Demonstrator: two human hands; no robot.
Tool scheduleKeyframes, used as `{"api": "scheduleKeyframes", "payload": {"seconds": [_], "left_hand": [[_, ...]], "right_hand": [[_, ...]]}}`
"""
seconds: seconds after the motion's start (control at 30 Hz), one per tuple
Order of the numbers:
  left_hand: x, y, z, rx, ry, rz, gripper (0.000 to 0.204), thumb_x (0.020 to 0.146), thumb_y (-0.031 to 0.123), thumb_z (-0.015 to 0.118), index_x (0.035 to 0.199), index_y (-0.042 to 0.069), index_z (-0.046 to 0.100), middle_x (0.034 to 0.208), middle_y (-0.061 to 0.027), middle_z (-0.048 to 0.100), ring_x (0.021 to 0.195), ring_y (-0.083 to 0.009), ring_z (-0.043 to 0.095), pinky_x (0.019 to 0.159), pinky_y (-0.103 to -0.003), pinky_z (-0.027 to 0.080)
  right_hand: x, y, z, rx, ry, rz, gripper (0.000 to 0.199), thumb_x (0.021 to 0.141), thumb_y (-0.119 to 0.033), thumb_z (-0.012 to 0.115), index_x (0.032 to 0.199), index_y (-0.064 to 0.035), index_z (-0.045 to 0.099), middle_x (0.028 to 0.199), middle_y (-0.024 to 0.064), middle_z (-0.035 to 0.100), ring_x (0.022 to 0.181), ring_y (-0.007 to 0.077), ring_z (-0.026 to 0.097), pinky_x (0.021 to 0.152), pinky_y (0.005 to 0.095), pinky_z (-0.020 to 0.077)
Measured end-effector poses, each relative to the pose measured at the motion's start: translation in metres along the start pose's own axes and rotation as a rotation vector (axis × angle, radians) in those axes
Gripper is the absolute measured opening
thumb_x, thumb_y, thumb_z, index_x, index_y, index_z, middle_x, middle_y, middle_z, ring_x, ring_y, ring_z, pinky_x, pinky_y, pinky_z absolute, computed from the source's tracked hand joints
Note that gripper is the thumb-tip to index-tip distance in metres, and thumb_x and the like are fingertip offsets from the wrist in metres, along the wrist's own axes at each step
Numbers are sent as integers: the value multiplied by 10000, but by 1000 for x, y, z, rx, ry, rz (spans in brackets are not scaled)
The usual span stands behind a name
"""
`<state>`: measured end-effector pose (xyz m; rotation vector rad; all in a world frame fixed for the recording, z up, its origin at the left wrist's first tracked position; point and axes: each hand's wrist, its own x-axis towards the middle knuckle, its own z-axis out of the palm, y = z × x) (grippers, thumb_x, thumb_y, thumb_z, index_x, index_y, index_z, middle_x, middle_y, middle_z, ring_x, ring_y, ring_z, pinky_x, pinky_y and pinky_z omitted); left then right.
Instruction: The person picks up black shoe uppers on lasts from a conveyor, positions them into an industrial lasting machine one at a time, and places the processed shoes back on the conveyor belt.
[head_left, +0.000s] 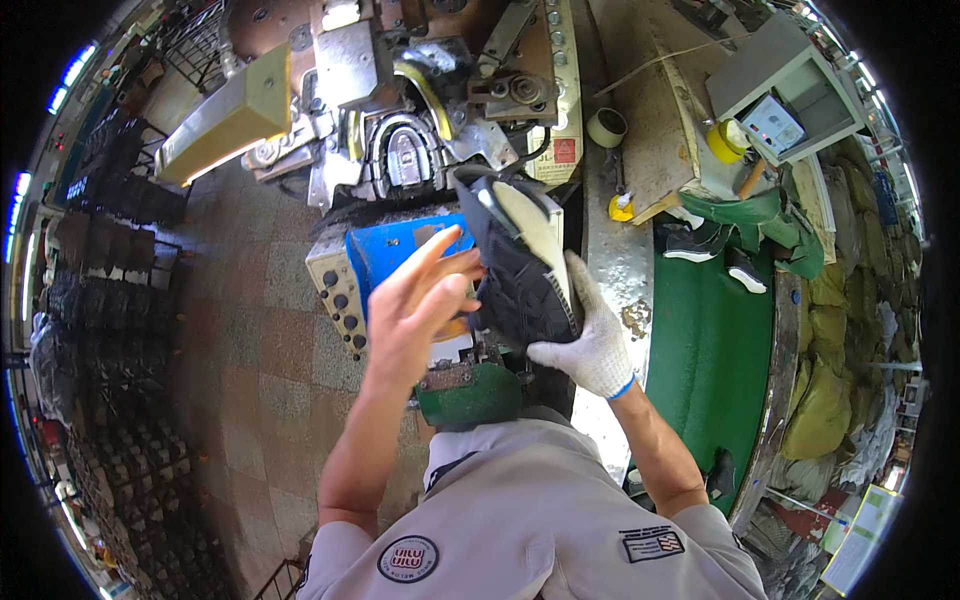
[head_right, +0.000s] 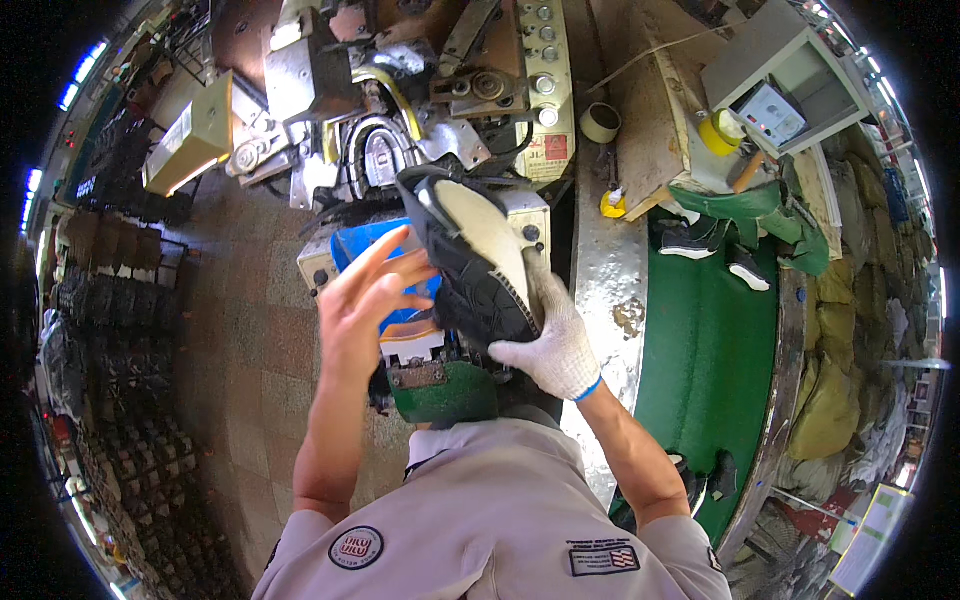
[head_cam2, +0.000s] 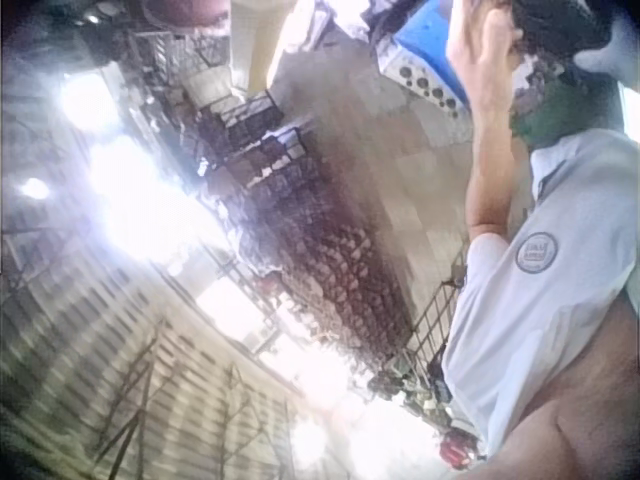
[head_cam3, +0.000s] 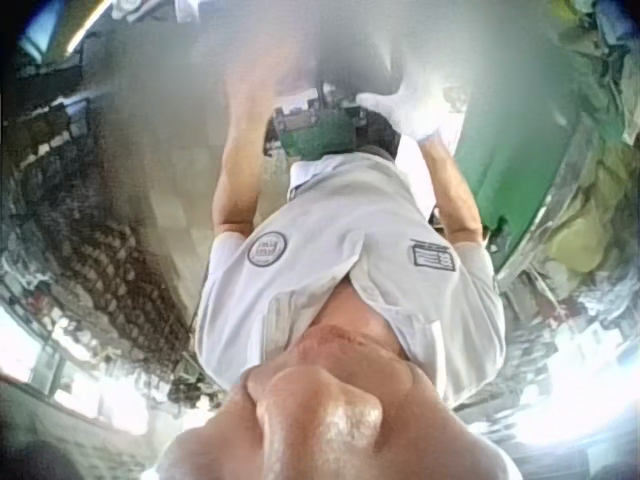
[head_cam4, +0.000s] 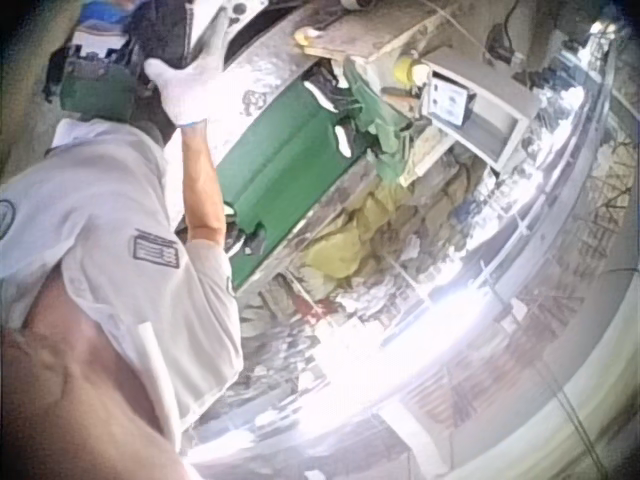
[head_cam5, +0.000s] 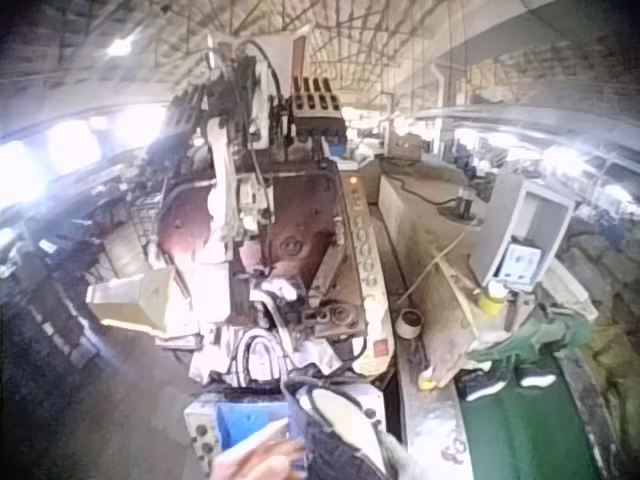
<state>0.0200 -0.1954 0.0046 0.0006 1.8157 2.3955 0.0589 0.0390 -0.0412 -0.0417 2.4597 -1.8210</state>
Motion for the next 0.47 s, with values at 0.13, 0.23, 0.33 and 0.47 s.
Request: {"api": "scheduleKeyframes", "payload": {"seconds": [0.13, 0.23, 0.33, 0.47], "left_hand": [[36, 5, -34, 73, -30, 108, 502, 924, 190, 674, 1335, -67, 546, 1160, -213, 674, 987, -248, 698, 798, -334, 574], [59, 4, -35, -47, -204, -53, 507, 893, 134, 711, 1339, -49, 555, 1152, -151, 673, 1024, -178, 657, 853, -328, 549], [74, -12, -44, 45, -64, -178, 429, 826, 89, 767, 1213, -38, 632, 1022, -107, 708, 855, -141, 677, 720, -281, 569], [86, -39, -70, 103, 55, -266, 430, 804, 78, 786, 1190, -35, 636, 963, -98, 725, 743, -157, 698, 645, -272, 591]], "right_hand": [[2, -14, 2, 700, -344, 138, 1143, 549, -82, 925, 1508, 45, 316, 1443, 96, 493, 1320, 187, 457, 1146, 339, 329], [14, -2, 21, 1091, -428, 191, 854, 779, -294, 826, 1448, 24, 401, 1376, 125, 551, 1233, 212, 554, 1084, 363, 425], [40, 1, 41, 1241, -328, 367, 528, 1004, -391, 547, 1356, -2, 490, 1261, 152, 618, 1093, 230, 644, 954, 406, 541], [55, 8, 59, 1202, -175, 496, 509, 990, -378, 573, 1338, -11, 512, 1213, 142, 642, 1036, 223, 665, 910, 401, 559]]}}
